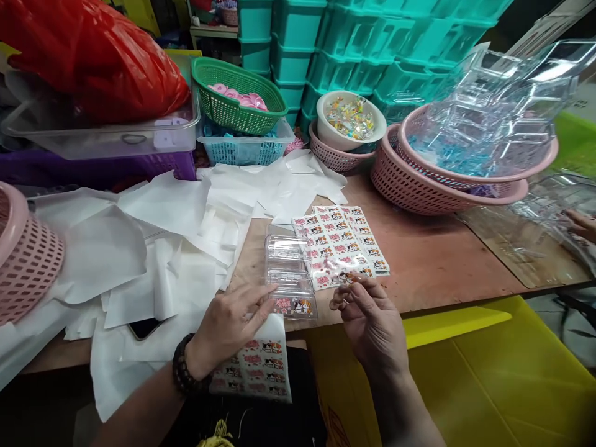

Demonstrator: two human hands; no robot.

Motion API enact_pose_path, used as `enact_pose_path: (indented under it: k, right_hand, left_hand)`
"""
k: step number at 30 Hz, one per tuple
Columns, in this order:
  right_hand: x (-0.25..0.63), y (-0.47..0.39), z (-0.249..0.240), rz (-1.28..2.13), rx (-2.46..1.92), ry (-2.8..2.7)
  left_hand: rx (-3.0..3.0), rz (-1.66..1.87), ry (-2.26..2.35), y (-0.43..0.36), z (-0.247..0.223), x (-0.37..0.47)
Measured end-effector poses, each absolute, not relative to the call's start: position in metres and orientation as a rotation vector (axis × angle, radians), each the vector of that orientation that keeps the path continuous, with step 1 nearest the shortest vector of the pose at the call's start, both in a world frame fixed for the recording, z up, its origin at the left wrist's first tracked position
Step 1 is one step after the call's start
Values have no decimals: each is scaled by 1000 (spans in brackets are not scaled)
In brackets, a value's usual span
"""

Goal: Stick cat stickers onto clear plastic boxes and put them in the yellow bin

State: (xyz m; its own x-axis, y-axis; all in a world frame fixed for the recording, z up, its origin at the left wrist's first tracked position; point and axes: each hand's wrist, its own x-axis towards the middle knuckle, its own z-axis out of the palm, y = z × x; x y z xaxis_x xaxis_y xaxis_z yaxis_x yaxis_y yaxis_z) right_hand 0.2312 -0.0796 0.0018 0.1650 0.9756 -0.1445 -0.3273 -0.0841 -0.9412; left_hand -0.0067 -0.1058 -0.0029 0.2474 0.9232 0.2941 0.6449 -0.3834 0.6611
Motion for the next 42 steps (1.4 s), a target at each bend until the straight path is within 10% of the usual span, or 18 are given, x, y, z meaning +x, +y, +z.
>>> enact_pose_path:
  k: [16, 42]
  right_hand:
    - [198, -83, -19, 498, -1034, -1978]
    - [201, -58, 35, 1673, -1615, -917]
  left_hand:
    - [2362, 948, 1559, -107, -25, 5]
    - [2120, 1247, 1579, -125, -38, 19]
